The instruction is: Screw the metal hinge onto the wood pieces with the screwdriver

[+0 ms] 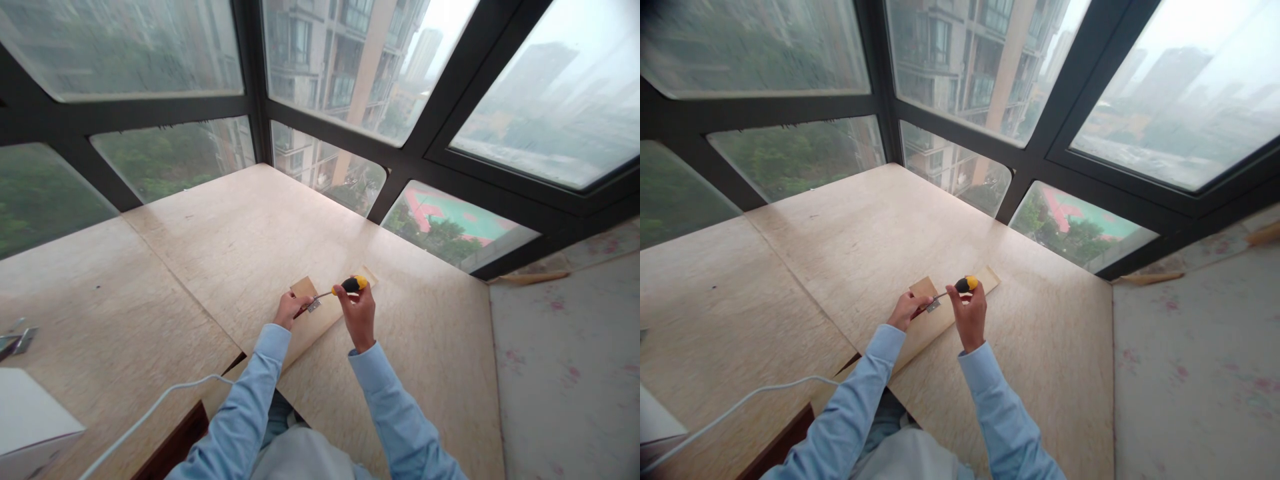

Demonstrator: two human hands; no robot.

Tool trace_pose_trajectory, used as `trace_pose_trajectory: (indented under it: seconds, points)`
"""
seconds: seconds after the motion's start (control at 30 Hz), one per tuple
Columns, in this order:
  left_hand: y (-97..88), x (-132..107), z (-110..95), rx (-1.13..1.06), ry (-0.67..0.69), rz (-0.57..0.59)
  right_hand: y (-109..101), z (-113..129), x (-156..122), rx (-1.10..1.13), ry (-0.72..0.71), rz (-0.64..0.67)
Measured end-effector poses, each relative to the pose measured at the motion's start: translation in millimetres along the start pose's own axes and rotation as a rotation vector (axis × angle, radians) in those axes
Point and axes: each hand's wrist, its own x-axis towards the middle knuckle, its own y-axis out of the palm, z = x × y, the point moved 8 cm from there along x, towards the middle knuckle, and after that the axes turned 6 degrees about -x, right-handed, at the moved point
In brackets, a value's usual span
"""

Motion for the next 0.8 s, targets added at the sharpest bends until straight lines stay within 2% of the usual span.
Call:
trace_pose_trajectory:
  seconds: [0.13, 0.27, 0.33, 0.47, 0.53, 0.8]
  points:
    - [-0.7, 0, 0, -0.005, 0.003, -0.002, -1, -6, 2, 0.099, 0.027, -0.007]
    - [-1.2, 1, 0, -0.013, 0.008, -0.001, 8, -5, -1, 0.305, 0.003, 0.107]
    - [-1.0, 1, 1, -0.019, 0.013, 0.003, 8, -4, -1, 0.298, -0.003, 0.115]
    - [-1.5, 1, 2, -0.031, 0.022, 0.008, -3, -6, 1, 0.086, 0.042, 0.021]
    - [-1.9, 1, 2, -0.035, 0.023, 0.013, -7, -5, 2, 0.055, 0.053, 0.003]
    - [-1.6, 6, 3, -0.042, 0.046, 0.059, -2, 4, 6, 0.346, 0.039, 0.159]
